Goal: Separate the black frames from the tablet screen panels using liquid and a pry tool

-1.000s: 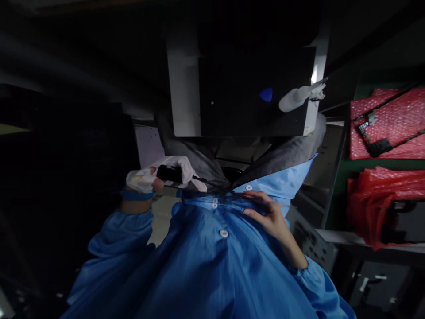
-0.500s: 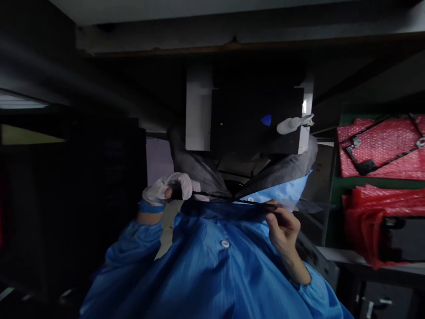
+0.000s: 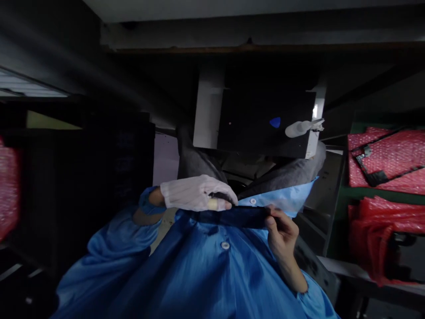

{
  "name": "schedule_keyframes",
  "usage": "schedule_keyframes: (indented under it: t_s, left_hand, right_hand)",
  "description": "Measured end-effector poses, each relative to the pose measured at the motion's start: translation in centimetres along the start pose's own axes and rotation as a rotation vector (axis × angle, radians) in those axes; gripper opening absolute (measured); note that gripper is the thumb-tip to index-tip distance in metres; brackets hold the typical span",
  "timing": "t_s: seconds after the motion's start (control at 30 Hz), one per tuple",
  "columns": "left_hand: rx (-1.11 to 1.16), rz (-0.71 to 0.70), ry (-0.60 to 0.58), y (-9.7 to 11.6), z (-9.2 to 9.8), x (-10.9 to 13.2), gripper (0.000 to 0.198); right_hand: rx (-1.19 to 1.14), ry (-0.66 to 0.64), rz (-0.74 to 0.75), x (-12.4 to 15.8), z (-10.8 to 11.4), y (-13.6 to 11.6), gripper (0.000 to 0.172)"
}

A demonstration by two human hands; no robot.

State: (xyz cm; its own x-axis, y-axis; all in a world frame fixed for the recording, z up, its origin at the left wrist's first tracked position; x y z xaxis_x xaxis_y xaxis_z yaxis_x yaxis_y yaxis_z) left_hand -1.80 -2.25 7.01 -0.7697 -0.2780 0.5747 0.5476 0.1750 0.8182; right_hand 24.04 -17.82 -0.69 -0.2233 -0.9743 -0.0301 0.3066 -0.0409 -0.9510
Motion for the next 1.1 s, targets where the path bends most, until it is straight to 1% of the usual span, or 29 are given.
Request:
schedule_keyframes:
  t_s: [0.1, 0.2, 0.3, 0.53, 0.63, 0.73, 0.9, 0.97, 1.03, 1.1]
  left_hand:
    - [-0.022, 0.038, 0.011, 1.2, -0.5, -1.1, 0.032]
    - [-0.067, 0.094, 0.009, 1.3, -1.1, -2.0, 0.032]
    - [-0.071, 0.108, -0.036, 0.7, -1.8, -2.9, 0.033]
    - [0.129, 0.006, -0.037, -1.2, -3.3, -4.8, 0.033]
    - [0.149, -0.006, -0.041, -2.1, -3.4, -5.3, 0.035]
    - [0.168, -0.003, -0.055, -2.9, -3.2, -5.5, 0.037]
    - [0.211, 0.051, -0.056, -3.7, -2.6, -5.4, 0.044]
    - [0.208, 0.058, -0.055, -3.9, -2.6, -5.4, 0.043]
    - [0.192, 0.044, -0.053, -4.1, -2.7, -5.4, 0.042]
    - [0.160, 0.023, -0.039, -4.1, -2.7, -5.5, 0.041]
  right_hand:
    - [0.000, -0.020, -0.010, 0.3, -0.3, 0.6, 0.025]
    - [-0.010, -0.024, -0.026, 0.7, -0.6, 1.4, 0.028]
    - [-0.036, -0.024, -0.050, 1.2, -0.9, 2.1, 0.029]
    - [-0.075, -0.054, -0.143, 2.3, -1.1, 3.7, 0.028]
    - [-0.080, -0.072, -0.175, 2.2, -0.9, 4.1, 0.031]
    - [-0.087, -0.114, -0.195, 1.6, -0.8, 4.1, 0.036]
    - [-0.108, -0.243, -0.209, -0.2, -1.1, 3.2, 0.040]
    - [-0.114, -0.307, -0.212, -1.3, -0.8, 2.7, 0.041]
    - [-0.121, -0.412, -0.225, -2.8, 0.2, 2.3, 0.047]
    - [-0.128, -0.587, -0.247, -4.6, 1.7, 1.9, 0.060]
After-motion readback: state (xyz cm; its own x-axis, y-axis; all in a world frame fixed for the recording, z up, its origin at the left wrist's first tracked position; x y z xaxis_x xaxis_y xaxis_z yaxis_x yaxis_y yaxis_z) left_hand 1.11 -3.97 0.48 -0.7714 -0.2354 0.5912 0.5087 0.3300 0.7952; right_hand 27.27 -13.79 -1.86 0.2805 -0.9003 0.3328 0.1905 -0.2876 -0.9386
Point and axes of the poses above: each hand's wrist, its own x-axis away from the middle knuckle, its own z-axis out of the back of the hand, y = z × x, the point moved 3 cm from there along -x, towards the middle knuckle, and after that the axes turned 3 degrees about -z, right-handed, at the moved point
